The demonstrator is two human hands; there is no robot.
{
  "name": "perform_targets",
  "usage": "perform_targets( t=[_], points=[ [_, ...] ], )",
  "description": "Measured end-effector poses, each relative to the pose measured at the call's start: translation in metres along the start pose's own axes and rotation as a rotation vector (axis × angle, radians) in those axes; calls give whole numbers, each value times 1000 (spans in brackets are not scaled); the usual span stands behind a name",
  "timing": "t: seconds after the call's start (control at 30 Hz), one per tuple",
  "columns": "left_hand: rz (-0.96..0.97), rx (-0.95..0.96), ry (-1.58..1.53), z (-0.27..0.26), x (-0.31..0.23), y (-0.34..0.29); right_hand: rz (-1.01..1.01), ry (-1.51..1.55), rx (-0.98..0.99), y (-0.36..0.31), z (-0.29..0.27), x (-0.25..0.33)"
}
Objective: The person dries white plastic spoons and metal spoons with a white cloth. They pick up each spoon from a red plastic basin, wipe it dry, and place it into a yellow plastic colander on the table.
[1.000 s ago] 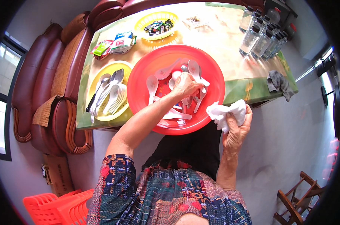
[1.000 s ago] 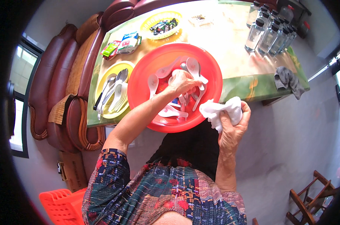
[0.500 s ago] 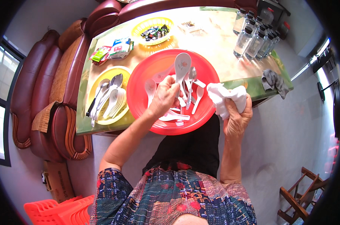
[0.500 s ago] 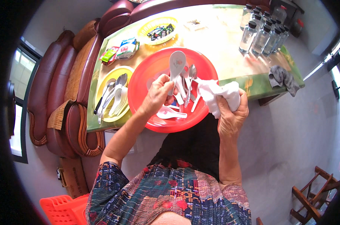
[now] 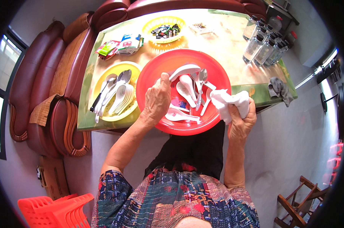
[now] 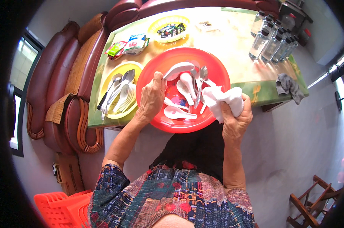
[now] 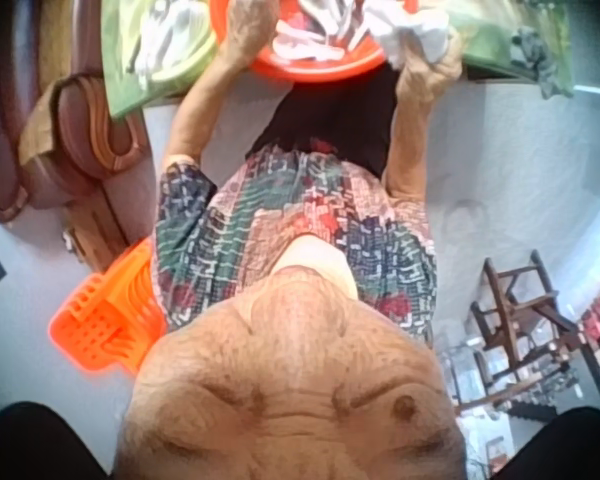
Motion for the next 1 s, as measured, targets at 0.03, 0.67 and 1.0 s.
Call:
perform_targets(
  t=[0.03,0.67,1.0],
  points=[
    [-50,43,-51,2,4,2,-3,9,0,0,0,0],
    [-291,117,-1098,47,26,5,-89,-75,25,13,19,20],
    [-614,270,-1574,80,-14,-23,-561,-531,70,26,108,40]
  ],
)
Point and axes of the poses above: each hand's wrist, its own y-axis towards the middle knuckle, its own z-axis out of the palm, x = y × z, the point moved 10 cm from there along y, towards the middle knuckle, and after that the axes turned 7 degrees about z, right-handed, at the moved point
